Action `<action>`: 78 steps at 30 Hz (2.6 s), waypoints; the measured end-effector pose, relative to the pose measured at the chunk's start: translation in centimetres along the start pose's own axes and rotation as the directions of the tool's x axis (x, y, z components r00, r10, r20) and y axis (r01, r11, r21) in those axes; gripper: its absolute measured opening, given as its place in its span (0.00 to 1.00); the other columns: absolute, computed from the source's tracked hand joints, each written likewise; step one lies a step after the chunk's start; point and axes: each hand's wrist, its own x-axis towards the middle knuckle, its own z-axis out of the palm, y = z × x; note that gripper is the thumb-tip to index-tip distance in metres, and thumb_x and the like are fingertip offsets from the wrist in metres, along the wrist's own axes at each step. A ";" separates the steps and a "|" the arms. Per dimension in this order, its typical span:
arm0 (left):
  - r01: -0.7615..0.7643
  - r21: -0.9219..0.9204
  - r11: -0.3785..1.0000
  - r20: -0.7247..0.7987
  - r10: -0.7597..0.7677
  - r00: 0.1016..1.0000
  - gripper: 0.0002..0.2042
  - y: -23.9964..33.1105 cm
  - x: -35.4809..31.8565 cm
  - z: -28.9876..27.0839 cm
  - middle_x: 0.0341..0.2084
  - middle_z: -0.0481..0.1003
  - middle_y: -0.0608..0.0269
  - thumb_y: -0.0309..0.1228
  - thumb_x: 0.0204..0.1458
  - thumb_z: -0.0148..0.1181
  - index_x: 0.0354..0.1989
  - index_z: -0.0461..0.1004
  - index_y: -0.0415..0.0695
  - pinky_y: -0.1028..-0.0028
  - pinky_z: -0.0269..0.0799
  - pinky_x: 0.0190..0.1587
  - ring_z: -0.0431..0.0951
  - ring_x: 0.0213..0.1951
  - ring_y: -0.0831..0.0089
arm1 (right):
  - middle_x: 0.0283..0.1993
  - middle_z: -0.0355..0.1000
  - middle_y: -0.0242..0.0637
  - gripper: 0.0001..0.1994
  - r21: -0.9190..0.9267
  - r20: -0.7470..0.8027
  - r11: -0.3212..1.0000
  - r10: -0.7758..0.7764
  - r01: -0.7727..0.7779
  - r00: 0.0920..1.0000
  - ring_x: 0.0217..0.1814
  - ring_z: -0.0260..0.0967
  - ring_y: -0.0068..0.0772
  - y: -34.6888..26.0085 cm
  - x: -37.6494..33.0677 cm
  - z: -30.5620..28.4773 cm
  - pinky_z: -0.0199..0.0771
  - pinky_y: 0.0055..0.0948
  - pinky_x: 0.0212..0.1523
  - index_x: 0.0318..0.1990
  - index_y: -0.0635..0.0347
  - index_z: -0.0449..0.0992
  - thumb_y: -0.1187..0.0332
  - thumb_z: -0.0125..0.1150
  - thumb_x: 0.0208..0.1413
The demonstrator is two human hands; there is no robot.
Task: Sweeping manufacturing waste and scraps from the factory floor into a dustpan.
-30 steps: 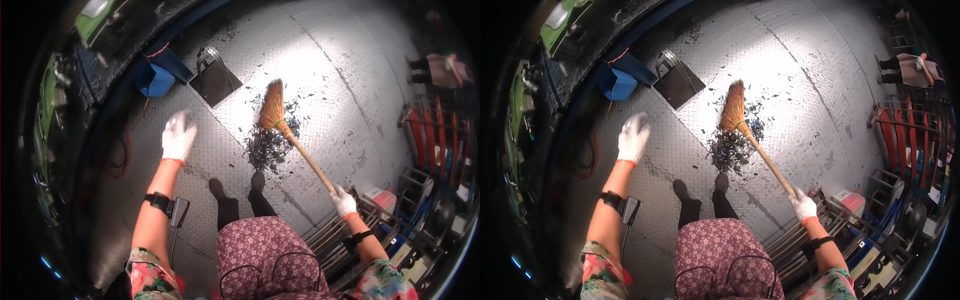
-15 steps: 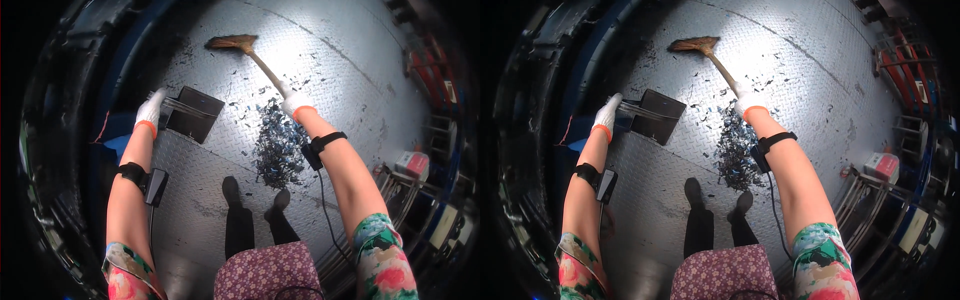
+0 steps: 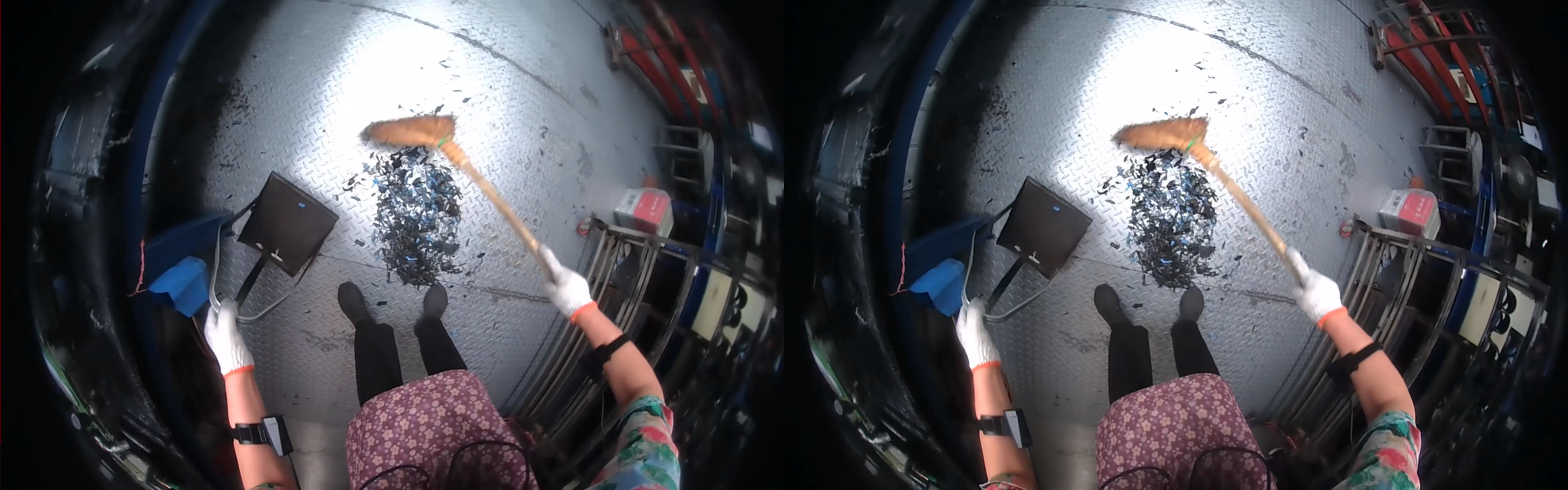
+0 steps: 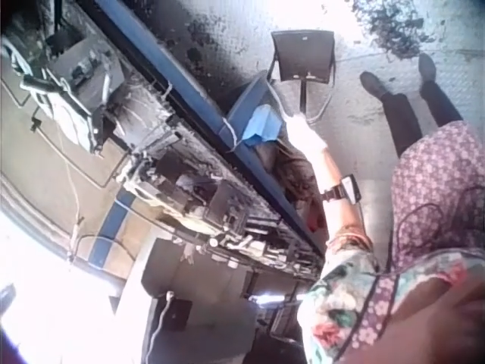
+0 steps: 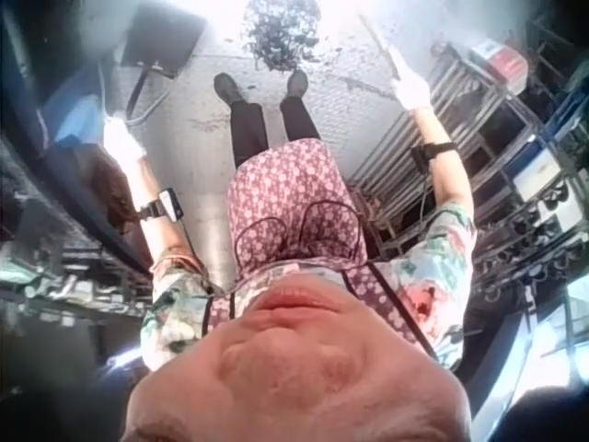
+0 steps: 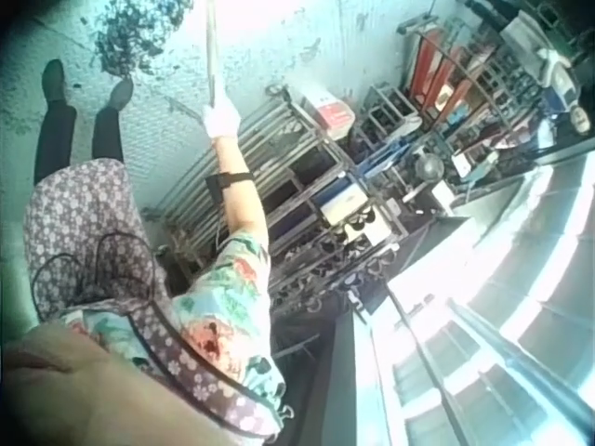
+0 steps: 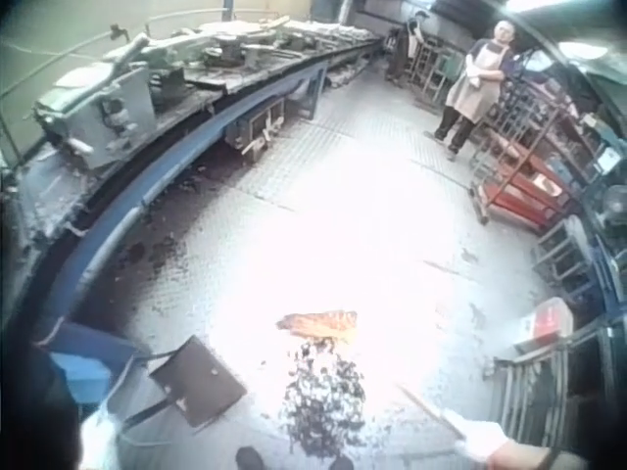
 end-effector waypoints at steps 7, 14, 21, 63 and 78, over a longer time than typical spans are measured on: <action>0.078 0.078 0.994 0.036 -0.081 0.996 0.11 0.4 -3.9 1.6 0.31 0.72 0.69 0.35 0.56 0.60 0.37 0.77 0.39 0.74 0.63 0.43 0.68 0.36 0.78 | 0.45 0.76 0.64 0.36 0.290 -0.257 0.947 0.215 -0.137 0.942 0.47 0.76 0.63 3.2 19.8 -1.4 0.75 0.51 0.49 0.76 0.45 0.50 0.62 0.51 0.59; 0.209 -0.014 0.978 0.034 -0.208 0.977 0.13 0.7 -8.5 -1.0 0.33 0.76 0.70 0.30 0.57 0.60 0.47 0.79 0.37 0.78 0.64 0.36 0.69 0.30 0.82 | 0.41 0.77 0.61 0.42 0.255 0.120 0.955 0.121 -0.149 0.985 0.44 0.77 0.62 -7.2 0.4 12.0 0.75 0.54 0.48 0.78 0.46 0.39 0.65 0.51 0.58; 0.207 0.137 0.969 0.159 -0.228 0.961 0.17 3.7 -9.0 -0.5 0.42 0.79 0.63 0.30 0.58 0.62 0.53 0.77 0.33 0.74 0.68 0.48 0.74 0.41 0.76 | 0.41 0.78 0.61 0.41 0.401 0.216 0.857 0.255 -0.324 0.942 0.44 0.77 0.63 -4.5 -14.2 7.3 0.76 0.54 0.50 0.77 0.30 0.44 0.61 0.53 0.57; 0.030 0.317 0.948 0.399 -0.162 0.902 0.22 -1.8 -13.7 -15.0 0.47 0.78 0.60 0.41 0.63 0.58 0.56 0.74 0.33 0.70 0.68 0.53 0.75 0.46 0.71 | 0.21 0.61 0.32 0.11 0.257 0.679 -0.945 0.025 -0.205 0.734 0.17 0.62 0.30 -24.4 -21.6 26.7 0.71 0.38 0.17 0.46 0.53 0.61 0.76 0.51 0.59; 0.174 0.315 0.933 0.381 -0.292 0.877 0.15 -3.7 -11.1 -15.6 0.34 0.76 0.71 0.34 0.58 0.64 0.49 0.77 0.40 0.75 0.65 0.40 0.70 0.33 0.80 | 0.21 0.64 0.31 0.04 0.370 0.212 -0.929 0.103 0.018 0.972 0.18 0.63 0.32 -36.8 -3.3 5.7 0.64 0.35 0.16 0.37 0.56 0.69 0.69 0.51 0.64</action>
